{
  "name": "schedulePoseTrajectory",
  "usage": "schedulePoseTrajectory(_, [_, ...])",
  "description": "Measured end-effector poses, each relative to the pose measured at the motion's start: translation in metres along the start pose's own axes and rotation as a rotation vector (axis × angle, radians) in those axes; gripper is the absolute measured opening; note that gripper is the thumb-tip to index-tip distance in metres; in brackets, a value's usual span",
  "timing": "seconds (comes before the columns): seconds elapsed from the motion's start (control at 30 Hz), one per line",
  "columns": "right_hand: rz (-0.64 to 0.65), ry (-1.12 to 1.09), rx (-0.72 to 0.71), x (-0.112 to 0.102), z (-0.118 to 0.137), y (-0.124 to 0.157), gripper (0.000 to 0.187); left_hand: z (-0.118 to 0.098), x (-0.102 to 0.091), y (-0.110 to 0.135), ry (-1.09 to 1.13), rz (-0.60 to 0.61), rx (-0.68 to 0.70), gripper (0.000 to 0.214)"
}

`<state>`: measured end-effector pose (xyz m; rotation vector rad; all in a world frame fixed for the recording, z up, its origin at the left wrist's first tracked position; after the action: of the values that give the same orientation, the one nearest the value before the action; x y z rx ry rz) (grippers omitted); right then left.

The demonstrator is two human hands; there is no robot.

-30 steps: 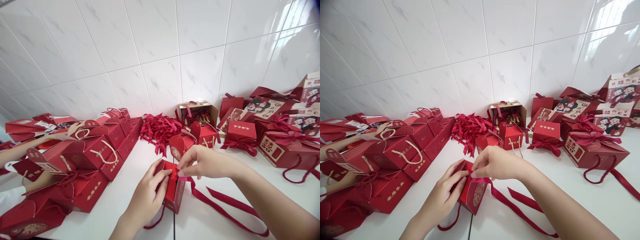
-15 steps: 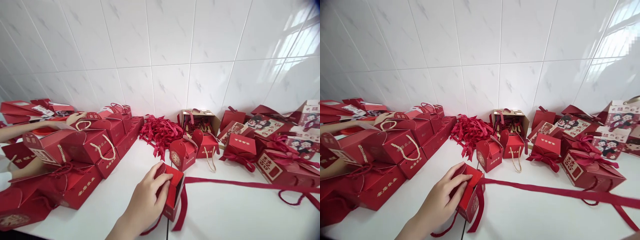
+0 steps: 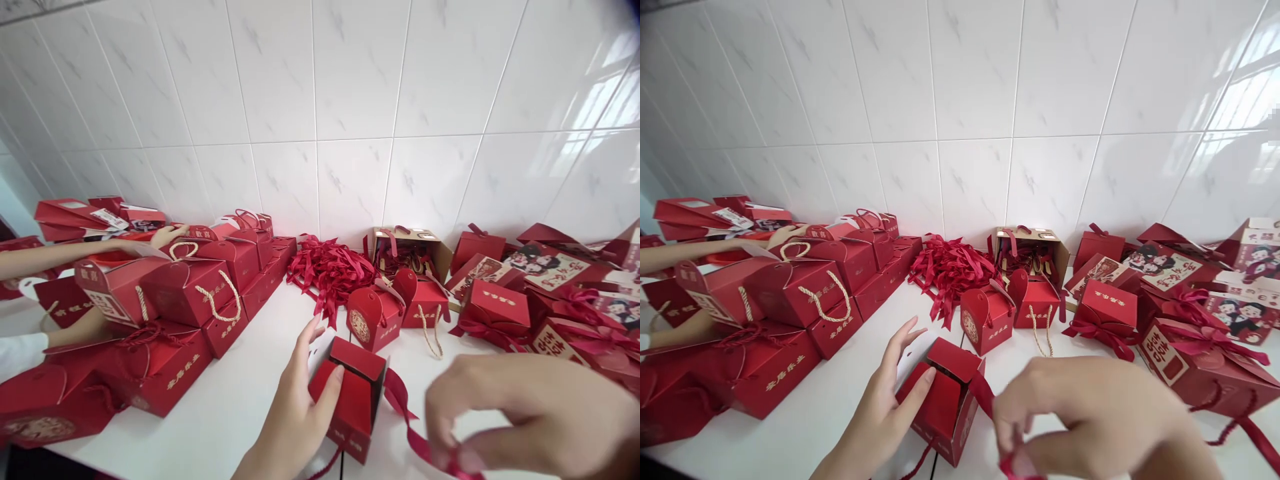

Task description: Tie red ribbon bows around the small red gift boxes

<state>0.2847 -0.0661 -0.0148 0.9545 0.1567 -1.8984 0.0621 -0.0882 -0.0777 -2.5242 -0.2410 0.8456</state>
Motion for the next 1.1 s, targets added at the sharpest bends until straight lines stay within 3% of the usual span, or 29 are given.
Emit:
schedulePoseTrajectory(0.1, [0.007, -0.047, -0.047, -0.005, 0.018, -0.046, 0.013, 0.007, -0.002, 0.001, 0.050, -0.091, -0.053, 0.056])
schedulePoseTrajectory(0.27, [0.071, -0.444, -0.026, 0.011, 0.001, -0.090, 0.026, 0.014, 0.002, 0.003, 0.073, -0.181, -0.144, 0.057])
schedulePoseTrajectory(0.33, [0.026, -0.573, 0.016, 0.016, -0.005, -0.097, 0.031, 0.015, 0.005, 0.005, 0.096, -0.205, -0.144, 0.058])
schedulePoseTrajectory(0.47, [-0.115, -0.628, 0.137, 0.021, -0.008, -0.104, 0.042, 0.019, 0.014, 0.012, 0.298, -0.223, -0.203, 0.052])
schedulePoseTrajectory(0.63, [-0.090, -0.521, 0.172, 0.033, -0.001, -0.105, 0.045, 0.011, 0.023, 0.019, 0.617, -0.182, -0.278, 0.050])
schedulePoseTrajectory(0.87, [-0.007, -0.502, 0.203, 0.035, 0.002, -0.100, 0.038, 0.003, 0.021, 0.025, 0.616, -0.226, -0.299, 0.044])
schedulePoseTrajectory(1.1, [0.043, -0.397, 0.203, 0.035, 0.002, -0.095, 0.037, -0.015, 0.019, 0.027, 0.483, -0.135, -0.184, 0.040])
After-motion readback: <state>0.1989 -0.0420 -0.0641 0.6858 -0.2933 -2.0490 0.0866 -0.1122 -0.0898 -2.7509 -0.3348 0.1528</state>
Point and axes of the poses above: each hand's wrist, its own y-axis away from the middle knuckle, its own x-axis out of the palm, z = x × y, the point moved 6 cm from there along -y, towards the middle knuckle, and after that the axes turned 11 degrees about x, right-handed, at the moved point
